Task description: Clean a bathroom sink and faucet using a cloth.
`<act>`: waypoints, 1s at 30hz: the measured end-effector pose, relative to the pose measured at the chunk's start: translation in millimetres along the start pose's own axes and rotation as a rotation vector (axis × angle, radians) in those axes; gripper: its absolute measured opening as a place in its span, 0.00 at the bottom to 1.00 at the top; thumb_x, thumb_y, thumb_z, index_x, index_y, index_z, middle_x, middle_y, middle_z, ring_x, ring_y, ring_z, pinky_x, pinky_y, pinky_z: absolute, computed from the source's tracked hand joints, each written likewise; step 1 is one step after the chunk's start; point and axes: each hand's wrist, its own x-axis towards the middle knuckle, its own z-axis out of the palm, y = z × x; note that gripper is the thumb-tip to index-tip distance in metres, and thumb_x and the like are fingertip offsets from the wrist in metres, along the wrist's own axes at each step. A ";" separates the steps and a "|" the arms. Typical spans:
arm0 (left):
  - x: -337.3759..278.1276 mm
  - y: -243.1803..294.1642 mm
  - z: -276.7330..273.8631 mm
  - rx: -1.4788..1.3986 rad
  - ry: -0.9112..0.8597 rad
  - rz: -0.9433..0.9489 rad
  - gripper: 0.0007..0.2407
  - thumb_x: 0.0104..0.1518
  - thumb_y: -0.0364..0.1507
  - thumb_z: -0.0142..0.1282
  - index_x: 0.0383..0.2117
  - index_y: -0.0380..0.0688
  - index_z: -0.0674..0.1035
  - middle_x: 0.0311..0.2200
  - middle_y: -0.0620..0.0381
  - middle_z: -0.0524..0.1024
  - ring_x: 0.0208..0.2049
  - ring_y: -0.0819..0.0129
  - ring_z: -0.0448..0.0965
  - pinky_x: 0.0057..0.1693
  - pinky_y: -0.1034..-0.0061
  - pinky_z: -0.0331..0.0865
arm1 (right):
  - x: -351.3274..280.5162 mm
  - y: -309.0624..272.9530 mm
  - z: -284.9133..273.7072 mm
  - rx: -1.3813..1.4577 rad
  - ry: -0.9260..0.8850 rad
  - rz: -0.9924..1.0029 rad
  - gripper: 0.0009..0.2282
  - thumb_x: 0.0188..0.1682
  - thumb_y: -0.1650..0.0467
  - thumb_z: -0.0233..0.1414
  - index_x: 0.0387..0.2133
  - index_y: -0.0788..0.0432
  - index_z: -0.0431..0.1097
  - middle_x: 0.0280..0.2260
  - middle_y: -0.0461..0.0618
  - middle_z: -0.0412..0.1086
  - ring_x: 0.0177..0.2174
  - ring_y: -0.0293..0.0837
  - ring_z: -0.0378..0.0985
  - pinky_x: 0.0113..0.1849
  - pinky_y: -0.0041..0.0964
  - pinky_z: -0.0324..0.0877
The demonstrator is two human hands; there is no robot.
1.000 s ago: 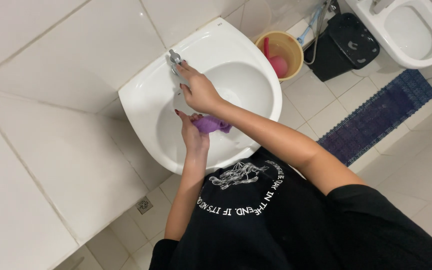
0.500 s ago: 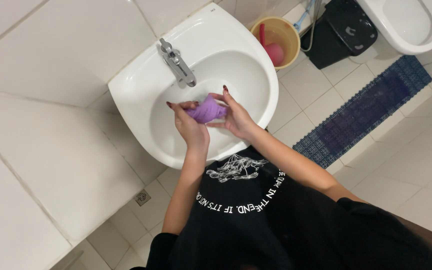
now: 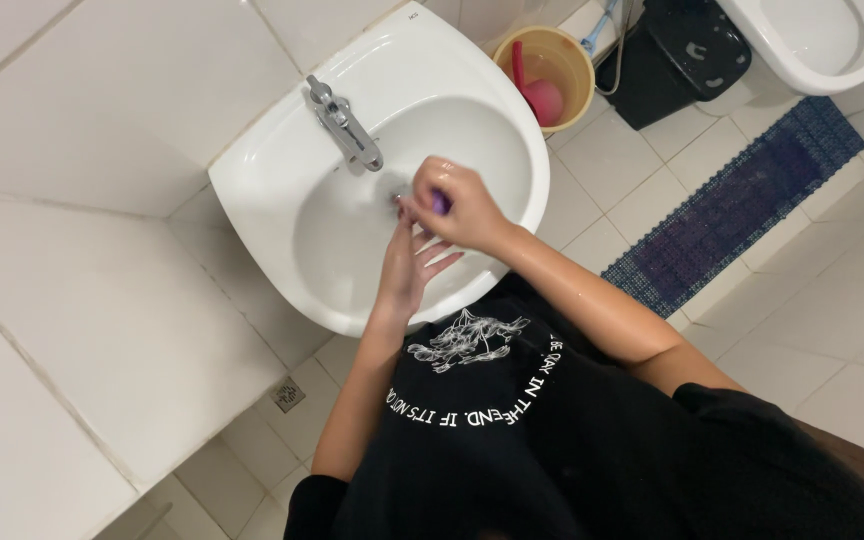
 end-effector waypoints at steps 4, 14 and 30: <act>35.6 -11.6 -34.4 -0.414 -0.374 0.056 0.22 0.70 0.48 0.46 0.54 0.41 0.72 0.48 0.49 0.77 0.50 0.60 0.80 0.55 0.57 0.76 | -17.2 -12.9 21.0 -0.091 -0.190 -0.156 0.17 0.50 0.72 0.64 0.20 0.62 0.60 0.22 0.52 0.59 0.24 0.48 0.64 0.29 0.43 0.62; 14.3 28.6 24.4 -0.349 -0.127 0.320 0.14 0.69 0.41 0.48 0.37 0.43 0.71 0.32 0.61 0.73 0.34 0.74 0.77 0.43 0.76 0.73 | 3.6 -83.4 17.9 -0.194 0.218 -0.416 0.09 0.48 0.70 0.61 0.29 0.63 0.69 0.34 0.57 0.71 0.35 0.53 0.71 0.40 0.42 0.67; -1.0 42.9 51.3 1.261 0.043 1.922 0.17 0.50 0.40 0.74 0.23 0.46 0.74 0.32 0.61 0.76 0.42 0.64 0.80 0.55 0.67 0.69 | 54.0 47.0 14.2 1.720 -0.315 1.057 0.25 0.58 0.57 0.43 0.11 0.52 0.53 0.15 0.39 0.55 0.21 0.36 0.60 0.28 0.30 0.63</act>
